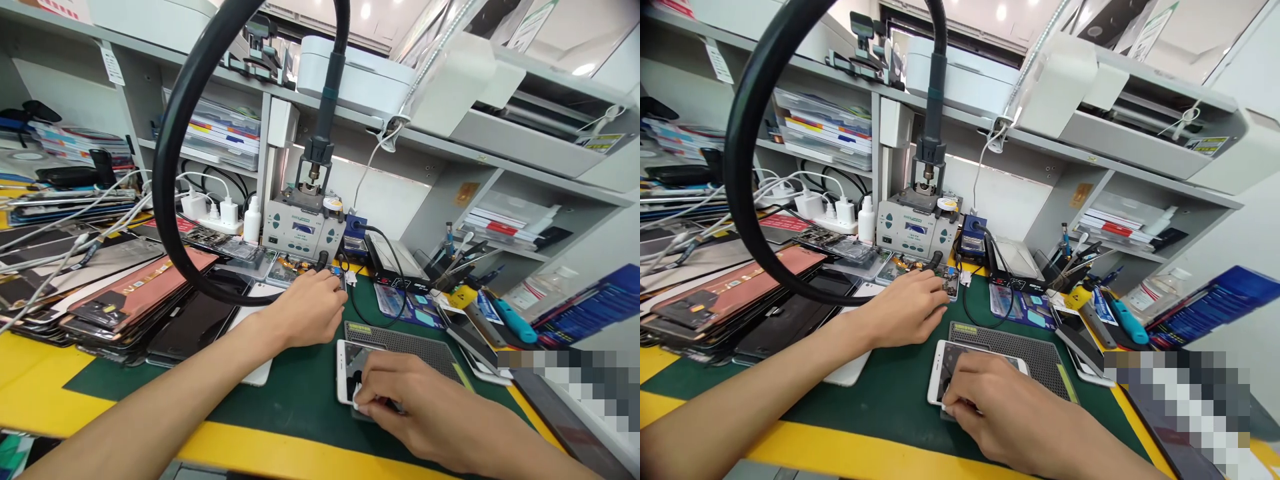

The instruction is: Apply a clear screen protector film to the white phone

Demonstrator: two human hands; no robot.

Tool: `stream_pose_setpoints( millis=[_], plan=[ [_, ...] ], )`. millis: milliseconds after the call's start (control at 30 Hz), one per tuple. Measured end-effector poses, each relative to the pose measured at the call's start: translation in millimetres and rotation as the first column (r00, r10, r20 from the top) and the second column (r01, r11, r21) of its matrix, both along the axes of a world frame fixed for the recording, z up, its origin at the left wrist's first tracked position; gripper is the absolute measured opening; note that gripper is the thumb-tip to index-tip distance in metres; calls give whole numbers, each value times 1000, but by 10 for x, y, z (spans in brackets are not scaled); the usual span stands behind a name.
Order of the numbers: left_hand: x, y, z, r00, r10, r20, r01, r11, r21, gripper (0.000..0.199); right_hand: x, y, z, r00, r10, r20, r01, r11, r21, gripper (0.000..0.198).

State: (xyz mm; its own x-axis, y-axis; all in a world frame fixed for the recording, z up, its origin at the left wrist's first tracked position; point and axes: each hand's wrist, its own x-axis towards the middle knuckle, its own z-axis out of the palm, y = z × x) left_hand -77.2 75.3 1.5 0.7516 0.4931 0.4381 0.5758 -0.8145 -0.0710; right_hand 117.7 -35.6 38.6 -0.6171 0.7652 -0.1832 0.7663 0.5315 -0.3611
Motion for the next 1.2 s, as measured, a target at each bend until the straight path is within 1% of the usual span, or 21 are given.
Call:
stream_pose_setpoints(
  millis=[300, 567, 733, 933, 1200],
  plan=[
    [23, -30, -2, 1000, -18, -21, 18, 1000, -21, 24, 443, -182, -41, 987, -149, 56, 151, 988, -34, 19],
    [44, -50, -26, 999, -38, -37, 36, 998, -53, 26, 783, -351, -96, 964, -266, 5, 266, 964, -26, 21],
    [71, -75, -24, 998, -47, -49, 43, 997, -71, 26, 927, -428, -94, 945, -328, -16, 327, 944, -47, 23],
    [93, -122, -36, 997, -63, -55, 59, 996, -73, 26, 1048, -487, -150, 910, -413, -42, 409, 910, -74, 24],
    [113, -129, -51, 995, -76, -60, 70, 993, -97, 23, 1068, -414, -170, 884, -455, -108, 447, 890, -96, 23]
  ],
)
